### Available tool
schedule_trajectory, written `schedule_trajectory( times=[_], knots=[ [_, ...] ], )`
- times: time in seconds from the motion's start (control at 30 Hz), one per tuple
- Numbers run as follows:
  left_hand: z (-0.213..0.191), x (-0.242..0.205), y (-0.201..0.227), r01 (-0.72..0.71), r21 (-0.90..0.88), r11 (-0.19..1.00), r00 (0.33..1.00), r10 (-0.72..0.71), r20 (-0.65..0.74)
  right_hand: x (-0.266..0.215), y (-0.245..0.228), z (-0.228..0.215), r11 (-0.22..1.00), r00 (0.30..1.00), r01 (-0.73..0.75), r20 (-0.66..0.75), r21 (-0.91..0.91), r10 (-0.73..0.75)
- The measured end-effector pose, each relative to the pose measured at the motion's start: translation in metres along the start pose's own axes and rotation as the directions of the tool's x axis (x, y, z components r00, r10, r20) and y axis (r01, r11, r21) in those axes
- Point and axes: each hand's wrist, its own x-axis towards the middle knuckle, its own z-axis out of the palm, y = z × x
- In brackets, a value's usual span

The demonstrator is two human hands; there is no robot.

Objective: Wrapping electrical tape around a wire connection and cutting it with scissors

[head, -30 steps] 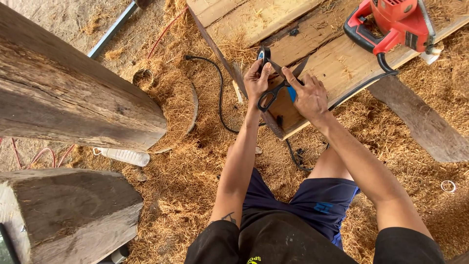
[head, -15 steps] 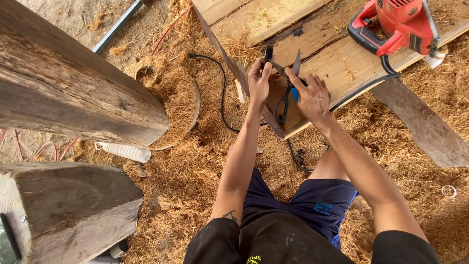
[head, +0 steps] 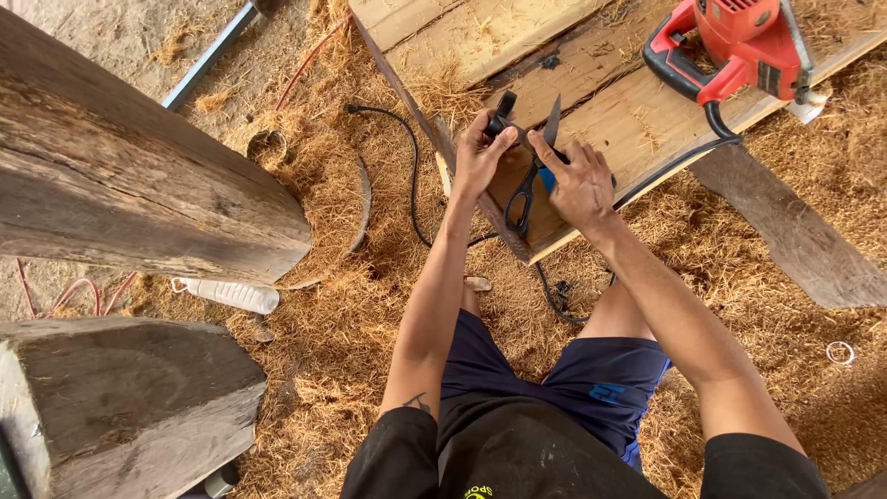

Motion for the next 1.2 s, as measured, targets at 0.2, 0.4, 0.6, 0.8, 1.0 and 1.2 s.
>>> schedule_trajectory(
  times=[0.2,0.4,0.6,0.8,1.0,1.2],
  knots=[
    [-0.001,0.003,-0.017,0.039,0.048,0.998,0.999,-0.039,0.003,-0.004,0.008,0.015,1.000,1.000,-0.013,-0.010,-0.004,0.013],
    [0.001,0.000,0.000,0.001,0.017,1.000,0.999,-0.002,0.034,-0.003,0.006,0.012,1.000,1.000,-0.001,0.027,0.007,0.001],
    [0.004,0.000,0.007,-0.032,0.055,0.998,0.999,0.030,0.026,-0.001,0.004,0.007,1.000,0.999,-0.006,0.040,-0.013,0.007],
    [0.002,0.000,0.004,-0.037,0.168,0.985,0.999,0.035,0.017,-0.005,0.009,0.019,1.000,1.000,0.006,0.014,-0.028,-0.006],
    [0.002,-0.003,0.001,-0.020,0.242,0.970,0.999,0.025,-0.019,-0.007,0.011,0.024,0.999,1.000,-0.002,0.018,-0.035,0.003],
    [0.012,-0.004,0.010,0.032,0.352,0.935,0.995,0.003,-0.099,-0.006,0.007,0.016,0.996,0.996,-0.060,0.059,-0.063,0.064]
  ],
)
